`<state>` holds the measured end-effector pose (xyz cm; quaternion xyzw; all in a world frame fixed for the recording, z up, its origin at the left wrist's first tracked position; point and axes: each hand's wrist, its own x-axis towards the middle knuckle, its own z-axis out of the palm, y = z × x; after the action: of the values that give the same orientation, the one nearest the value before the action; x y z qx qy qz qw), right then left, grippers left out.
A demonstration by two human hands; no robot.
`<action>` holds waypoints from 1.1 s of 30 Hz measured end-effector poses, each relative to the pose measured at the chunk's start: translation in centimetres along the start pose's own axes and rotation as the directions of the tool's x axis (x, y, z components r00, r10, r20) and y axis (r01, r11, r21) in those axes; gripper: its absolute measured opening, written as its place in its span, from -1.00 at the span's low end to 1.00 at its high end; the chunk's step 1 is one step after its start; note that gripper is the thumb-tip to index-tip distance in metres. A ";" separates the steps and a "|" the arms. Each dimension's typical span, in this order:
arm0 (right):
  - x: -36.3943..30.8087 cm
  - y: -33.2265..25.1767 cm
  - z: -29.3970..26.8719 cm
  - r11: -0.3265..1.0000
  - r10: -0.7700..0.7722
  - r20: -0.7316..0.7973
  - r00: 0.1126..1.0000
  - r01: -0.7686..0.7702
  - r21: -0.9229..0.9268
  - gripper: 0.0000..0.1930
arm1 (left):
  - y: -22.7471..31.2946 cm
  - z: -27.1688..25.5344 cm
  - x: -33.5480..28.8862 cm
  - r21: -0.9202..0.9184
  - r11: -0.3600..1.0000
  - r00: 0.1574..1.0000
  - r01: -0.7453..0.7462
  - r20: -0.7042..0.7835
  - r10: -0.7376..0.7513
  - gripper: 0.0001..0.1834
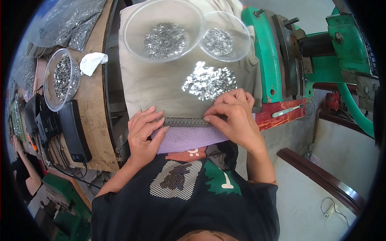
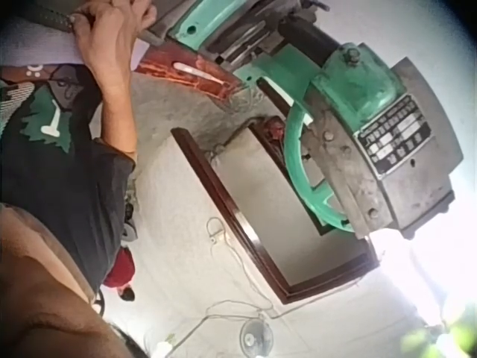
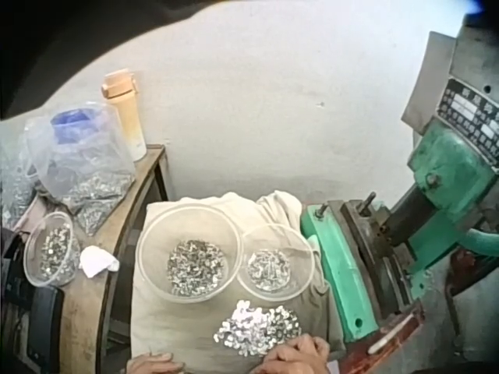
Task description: The person manually arranges and fixes small metal decorative studs onto a strip of fabric at a workstation.
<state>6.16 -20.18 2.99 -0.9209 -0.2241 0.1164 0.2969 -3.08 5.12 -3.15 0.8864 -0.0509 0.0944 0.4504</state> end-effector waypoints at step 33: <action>0.6 -1.0 1.2 0.997 -0.037 -0.041 0.998 0.040 0.063 -0.87 | 0.7 -0.2 -0.1 0.098 0.994 0.999 -0.039 0.041 0.035 -0.74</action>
<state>5.88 -18.58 2.63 -0.9087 -0.2321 0.0993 0.3325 -3.30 4.84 -2.51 0.9081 -0.0713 0.0876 0.4031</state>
